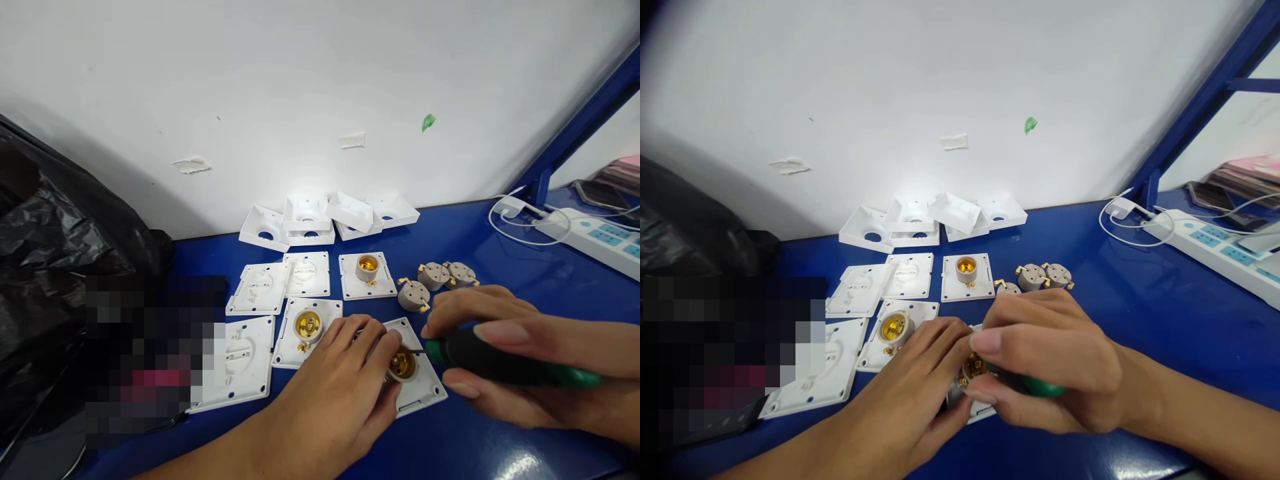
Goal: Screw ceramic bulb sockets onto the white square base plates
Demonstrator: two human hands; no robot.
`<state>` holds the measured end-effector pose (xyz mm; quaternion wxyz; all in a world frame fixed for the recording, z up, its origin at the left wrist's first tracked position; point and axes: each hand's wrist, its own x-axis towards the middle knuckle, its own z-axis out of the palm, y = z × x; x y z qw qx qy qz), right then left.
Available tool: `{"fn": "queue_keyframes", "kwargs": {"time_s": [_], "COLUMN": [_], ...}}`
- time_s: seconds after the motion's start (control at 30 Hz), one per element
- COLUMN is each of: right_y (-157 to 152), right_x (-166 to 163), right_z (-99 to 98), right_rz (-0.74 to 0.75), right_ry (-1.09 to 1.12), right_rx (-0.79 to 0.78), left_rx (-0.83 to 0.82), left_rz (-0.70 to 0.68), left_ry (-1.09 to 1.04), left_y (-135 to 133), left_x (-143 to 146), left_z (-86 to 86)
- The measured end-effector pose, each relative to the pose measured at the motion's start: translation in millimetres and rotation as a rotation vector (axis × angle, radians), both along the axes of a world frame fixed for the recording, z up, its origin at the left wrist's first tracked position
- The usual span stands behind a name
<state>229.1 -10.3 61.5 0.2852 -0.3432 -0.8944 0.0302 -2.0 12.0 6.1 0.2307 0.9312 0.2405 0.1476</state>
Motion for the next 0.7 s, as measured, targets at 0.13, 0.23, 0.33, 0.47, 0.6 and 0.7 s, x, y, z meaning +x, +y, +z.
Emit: {"fn": "queue_keyframes", "kwargs": {"time_s": [0.13, 0.23, 0.33, 0.47, 0.6, 0.7], "right_y": [1.4, -0.1, -4.1, -8.5, -8.2, -6.6], "right_x": [-5.2, -6.4, -5.5, -3.0, 0.3, 0.4], "right_z": [4.6, 3.9, -2.9, -12.7, -17.4, -20.2], "right_rz": [0.072, 0.081, 0.008, -0.075, -0.002, 0.037], "right_ry": [-0.031, -0.050, 0.023, 0.100, 0.043, 0.025], "right_rx": [-0.038, -0.031, -0.036, -0.075, -0.101, -0.057], "left_rx": [0.011, 0.001, -0.004, -0.001, -0.009, -0.002], "left_rz": [-0.008, -0.003, -0.001, -0.002, -0.011, -0.010], "left_ry": [-0.009, -0.003, 0.016, 0.009, 0.025, 0.033], "left_y": [0.8, 0.7, 0.4, 0.0, 0.3, 0.4], "left_x": [-0.8, -0.7, -0.6, -0.6, 0.3, 0.6], "left_z": [0.6, 0.9, 0.9, 0.5, 1.0, 1.3]}}
